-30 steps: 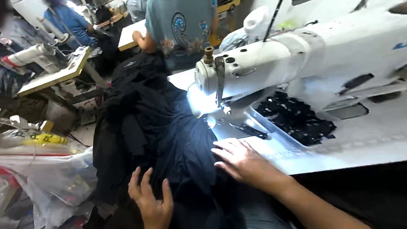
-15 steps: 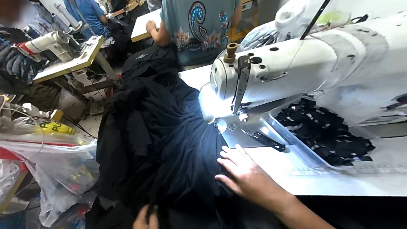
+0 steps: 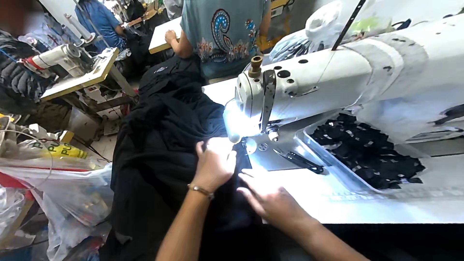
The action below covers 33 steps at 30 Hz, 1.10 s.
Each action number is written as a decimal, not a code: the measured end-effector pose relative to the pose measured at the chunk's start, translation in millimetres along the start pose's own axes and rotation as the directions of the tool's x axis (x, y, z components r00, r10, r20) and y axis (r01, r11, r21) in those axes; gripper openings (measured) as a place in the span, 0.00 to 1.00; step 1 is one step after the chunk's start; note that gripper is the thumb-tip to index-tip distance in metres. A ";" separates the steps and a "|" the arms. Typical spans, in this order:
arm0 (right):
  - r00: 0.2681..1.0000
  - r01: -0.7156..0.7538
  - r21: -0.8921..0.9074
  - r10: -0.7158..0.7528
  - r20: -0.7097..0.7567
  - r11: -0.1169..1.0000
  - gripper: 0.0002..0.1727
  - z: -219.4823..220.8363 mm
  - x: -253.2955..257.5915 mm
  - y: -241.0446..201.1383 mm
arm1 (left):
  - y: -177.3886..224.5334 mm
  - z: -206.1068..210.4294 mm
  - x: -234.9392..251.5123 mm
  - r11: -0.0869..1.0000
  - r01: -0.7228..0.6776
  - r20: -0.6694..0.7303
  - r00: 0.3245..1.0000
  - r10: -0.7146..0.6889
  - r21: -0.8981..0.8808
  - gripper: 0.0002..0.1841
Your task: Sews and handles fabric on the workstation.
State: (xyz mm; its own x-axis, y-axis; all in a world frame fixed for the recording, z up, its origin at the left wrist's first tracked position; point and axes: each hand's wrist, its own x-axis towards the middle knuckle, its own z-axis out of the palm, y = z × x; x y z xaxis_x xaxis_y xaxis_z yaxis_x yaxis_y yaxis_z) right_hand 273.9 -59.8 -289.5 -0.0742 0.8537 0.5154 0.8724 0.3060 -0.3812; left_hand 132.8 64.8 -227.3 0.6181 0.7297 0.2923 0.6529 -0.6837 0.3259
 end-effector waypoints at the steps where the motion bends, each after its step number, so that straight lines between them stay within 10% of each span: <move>1: 1.000 0.023 -0.030 -0.023 -0.002 0.999 0.26 -4.7 7.6 7.2 | -0.8 17.8 6.1 1.000 0.003 0.098 0.995 -0.006 0.029 0.21; 4: 0.995 0.058 -0.082 -0.050 0.092 0.995 0.31 -8.9 23.4 31.0 | -0.7 34.6 17.3 0.990 0.043 0.316 0.945 -0.084 0.136 0.28; 33: 0.958 -0.043 -0.037 0.051 0.282 0.998 0.45 -23.1 40.5 46.3 | 1.3 28.4 23.1 0.982 0.057 0.425 0.896 -0.129 0.178 0.34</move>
State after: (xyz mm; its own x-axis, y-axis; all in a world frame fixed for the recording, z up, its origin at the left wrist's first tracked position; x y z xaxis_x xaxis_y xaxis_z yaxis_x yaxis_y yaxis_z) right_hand 322.5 -20.8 -268.5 -0.1625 0.9525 0.2577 0.8919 0.2535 -0.3745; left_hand 160.4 80.5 -245.6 0.6556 0.7376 -0.1620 0.7546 -0.6320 0.1765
